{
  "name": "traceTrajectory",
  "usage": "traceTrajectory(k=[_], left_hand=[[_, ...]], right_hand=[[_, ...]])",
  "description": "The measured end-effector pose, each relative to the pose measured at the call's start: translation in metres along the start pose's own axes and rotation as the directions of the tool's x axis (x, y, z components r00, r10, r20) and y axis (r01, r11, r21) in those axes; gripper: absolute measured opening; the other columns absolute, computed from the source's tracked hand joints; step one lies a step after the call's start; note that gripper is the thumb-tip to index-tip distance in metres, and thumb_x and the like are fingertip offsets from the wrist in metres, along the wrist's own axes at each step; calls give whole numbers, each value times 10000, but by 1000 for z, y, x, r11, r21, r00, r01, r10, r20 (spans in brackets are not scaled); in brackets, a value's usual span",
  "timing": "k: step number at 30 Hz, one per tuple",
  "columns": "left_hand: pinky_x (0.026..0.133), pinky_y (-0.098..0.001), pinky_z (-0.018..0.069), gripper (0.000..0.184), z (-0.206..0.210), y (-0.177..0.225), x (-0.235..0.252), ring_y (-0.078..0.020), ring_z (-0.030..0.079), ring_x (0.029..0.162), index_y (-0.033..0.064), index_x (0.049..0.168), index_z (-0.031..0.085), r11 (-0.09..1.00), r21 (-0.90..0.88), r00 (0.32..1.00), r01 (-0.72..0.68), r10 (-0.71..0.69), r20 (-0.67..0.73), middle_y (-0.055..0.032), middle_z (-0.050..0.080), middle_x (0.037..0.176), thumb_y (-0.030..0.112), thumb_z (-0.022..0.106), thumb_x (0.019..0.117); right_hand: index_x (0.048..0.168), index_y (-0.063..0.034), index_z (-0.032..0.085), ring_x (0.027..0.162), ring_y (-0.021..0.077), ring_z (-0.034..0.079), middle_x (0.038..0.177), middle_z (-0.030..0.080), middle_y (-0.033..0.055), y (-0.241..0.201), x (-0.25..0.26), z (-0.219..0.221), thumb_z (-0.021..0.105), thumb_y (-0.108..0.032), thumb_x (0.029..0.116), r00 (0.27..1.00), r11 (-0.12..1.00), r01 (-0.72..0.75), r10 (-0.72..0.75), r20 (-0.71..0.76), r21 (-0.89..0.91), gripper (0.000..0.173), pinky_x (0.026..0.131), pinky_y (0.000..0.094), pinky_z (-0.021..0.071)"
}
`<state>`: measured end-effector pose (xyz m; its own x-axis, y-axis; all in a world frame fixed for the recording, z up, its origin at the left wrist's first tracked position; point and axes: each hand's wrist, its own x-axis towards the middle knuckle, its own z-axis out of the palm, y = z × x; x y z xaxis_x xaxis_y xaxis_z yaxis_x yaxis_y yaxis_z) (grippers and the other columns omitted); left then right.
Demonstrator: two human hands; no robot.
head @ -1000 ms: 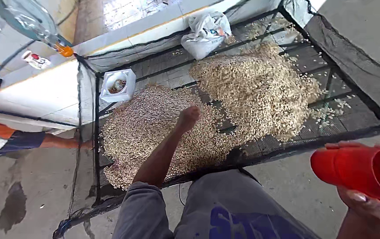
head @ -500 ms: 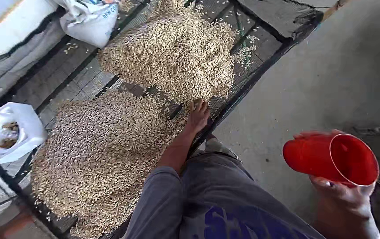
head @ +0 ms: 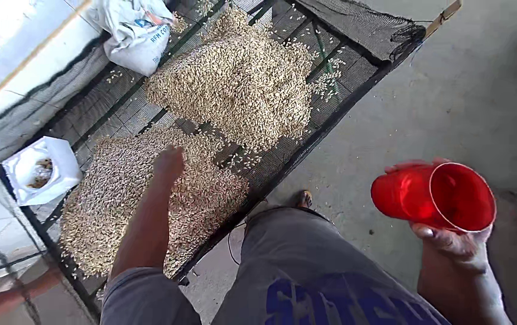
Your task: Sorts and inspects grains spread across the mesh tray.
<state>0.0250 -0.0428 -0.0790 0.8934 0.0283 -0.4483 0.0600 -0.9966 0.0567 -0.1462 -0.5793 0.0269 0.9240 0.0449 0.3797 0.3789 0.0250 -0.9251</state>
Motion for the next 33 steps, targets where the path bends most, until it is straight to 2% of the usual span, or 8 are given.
traceTrajectory(k=[4, 12, 16, 19, 22, 25, 28, 33], left_hand=[[935, -818, 403, 489, -65, -26, -41, -639, 567, 1153, -53, 1336, 586, 925, -318, 925, 209, -292, -242, -411, 616, 1195, 350, 442, 1099], [1061, -732, 356, 618, -113, -15, -81, -557, 503, 1303, -79, 1370, 532, 759, -553, 678, 343, -608, -414, -387, 553, 1344, 437, 308, 1114], [1047, -698, 407, 418, -116, 3, -88, -516, 541, 1275, -30, 1398, 549, 734, -611, 689, 297, -607, -395, -349, 559, 1365, 165, 524, 1030], [1092, -702, 370, 565, -102, 23, -87, -519, 470, 1354, -40, 1467, 480, 695, -665, 741, 273, -593, -315, -353, 494, 1445, 294, 595, 1026], [1096, -726, 351, 594, -70, 51, -69, -561, 446, 1360, -73, 1463, 472, 721, -607, 785, 335, -569, -244, -396, 470, 1442, 370, 511, 1069], [1117, -724, 334, 541, -23, 100, -42, -577, 407, 1381, -123, 1409, 505, 857, -433, 876, 279, -412, -252, -411, 438, 1456, 294, 519, 1064], [1082, -714, 368, 409, 44, 178, -7, -545, 480, 1328, -71, 1317, 617, 985, -173, 963, -30, -18, -270, -356, 556, 1364, 219, 568, 1032], [1156, -630, 314, 337, 125, 299, 38, -383, 470, 1387, 141, 1332, 663, 898, -22, 896, -438, 435, -85, -157, 586, 1421, 153, 532, 1022]], right_hand=[[1519, -150, 402, 1302, 297, 588, 1425, 596, 89, 0, 3, -29, 855, -468, 771, 999, 1000, 21, -22, 41, 22, 930, 1113, 474, 497], [1527, -153, 388, 1298, 300, 592, 1423, 599, 93, -1, 3, -82, 860, -472, 761, 990, 999, 21, -27, 135, 50, 955, 1108, 463, 503], [1528, -165, 397, 1296, 285, 597, 1418, 606, 75, -3, -6, -109, 862, -477, 760, 992, 999, 5, -11, 128, 48, 950, 1109, 446, 506], [1529, -192, 396, 1306, 283, 592, 1428, 602, 70, 0, -17, -129, 863, -484, 759, 992, 999, -19, 15, 126, 29, 947, 1114, 444, 503], [1529, -188, 395, 1310, 287, 589, 1436, 595, 75, 4, -25, -144, 866, -471, 757, 992, 998, -55, 51, 119, 34, 948, 1120, 447, 497], [1530, -190, 396, 1310, 283, 589, 1438, 594, 72, 5, -27, -148, 866, -470, 758, 992, 998, -65, 63, 107, 24, 946, 1121, 445, 497], [1523, -203, 407, 1314, 288, 584, 1439, 591, 71, 7, -21, -142, 862, -457, 764, 995, 998, -55, 53, 84, 19, 921, 1118, 446, 497], [1536, -199, 394, 1315, 272, 587, 1437, 597, 54, -4, -1, -111, 865, -462, 765, 997, 998, -64, 65, 44, -24, 941, 1123, 430, 498]])
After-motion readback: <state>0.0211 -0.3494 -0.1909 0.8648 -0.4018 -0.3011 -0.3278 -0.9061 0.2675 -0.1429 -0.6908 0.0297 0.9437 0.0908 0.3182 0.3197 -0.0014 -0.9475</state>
